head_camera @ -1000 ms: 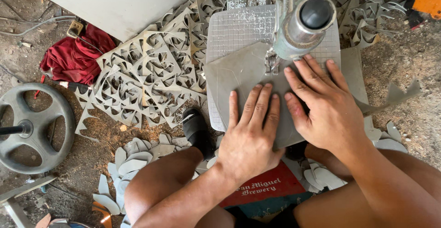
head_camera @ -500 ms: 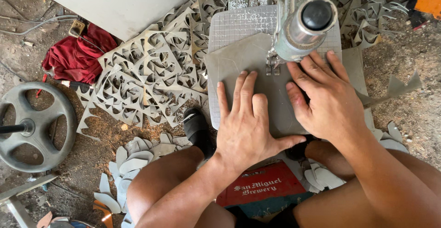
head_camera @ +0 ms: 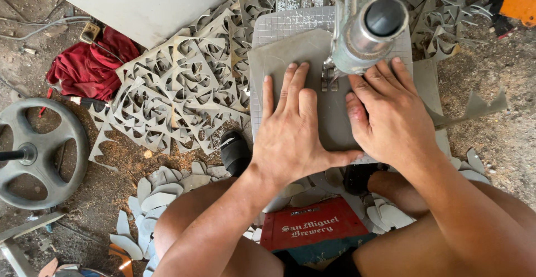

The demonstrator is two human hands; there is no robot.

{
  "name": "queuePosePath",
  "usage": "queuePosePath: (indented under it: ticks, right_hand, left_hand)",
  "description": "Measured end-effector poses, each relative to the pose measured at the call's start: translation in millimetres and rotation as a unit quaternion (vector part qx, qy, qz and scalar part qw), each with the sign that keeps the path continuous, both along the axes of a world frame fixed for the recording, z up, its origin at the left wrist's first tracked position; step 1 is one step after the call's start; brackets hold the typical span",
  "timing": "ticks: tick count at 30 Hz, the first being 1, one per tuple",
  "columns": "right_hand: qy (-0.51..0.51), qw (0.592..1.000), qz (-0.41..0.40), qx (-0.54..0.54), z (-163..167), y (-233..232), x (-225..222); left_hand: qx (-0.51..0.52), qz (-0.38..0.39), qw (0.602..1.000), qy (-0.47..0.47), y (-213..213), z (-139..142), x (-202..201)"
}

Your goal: The person uses a band saw to cut curved shapes from a gray sole material. They guide the material along marked lines, remove cut pieces, and continue cutting additional shapes from the same sheet.

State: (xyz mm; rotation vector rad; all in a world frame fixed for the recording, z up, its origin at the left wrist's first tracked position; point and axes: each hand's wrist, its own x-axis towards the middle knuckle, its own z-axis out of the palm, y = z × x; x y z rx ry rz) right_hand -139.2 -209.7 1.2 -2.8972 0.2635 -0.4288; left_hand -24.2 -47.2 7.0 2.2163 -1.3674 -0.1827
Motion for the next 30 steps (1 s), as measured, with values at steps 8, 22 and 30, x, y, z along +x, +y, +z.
queuePosePath:
  ticks: [8,22,30]
  right_hand:
    - [0.097,0.993,0.009,-0.073,10.6,-6.5,-16.6]
    - [0.030,1.000,0.001,0.007,-0.2,-14.8,-22.9]
    - [0.007,1.000,-0.006,0.011,0.1,-11.5,-18.0]
  left_hand:
    - [-0.020,-0.075,0.997,-0.025,2.8,-3.0,29.1]
    - [-0.064,-0.068,0.992,-0.086,24.1,-6.0,20.5]
    - [-0.066,-0.059,0.993,-0.083,25.7,-4.2,23.7]
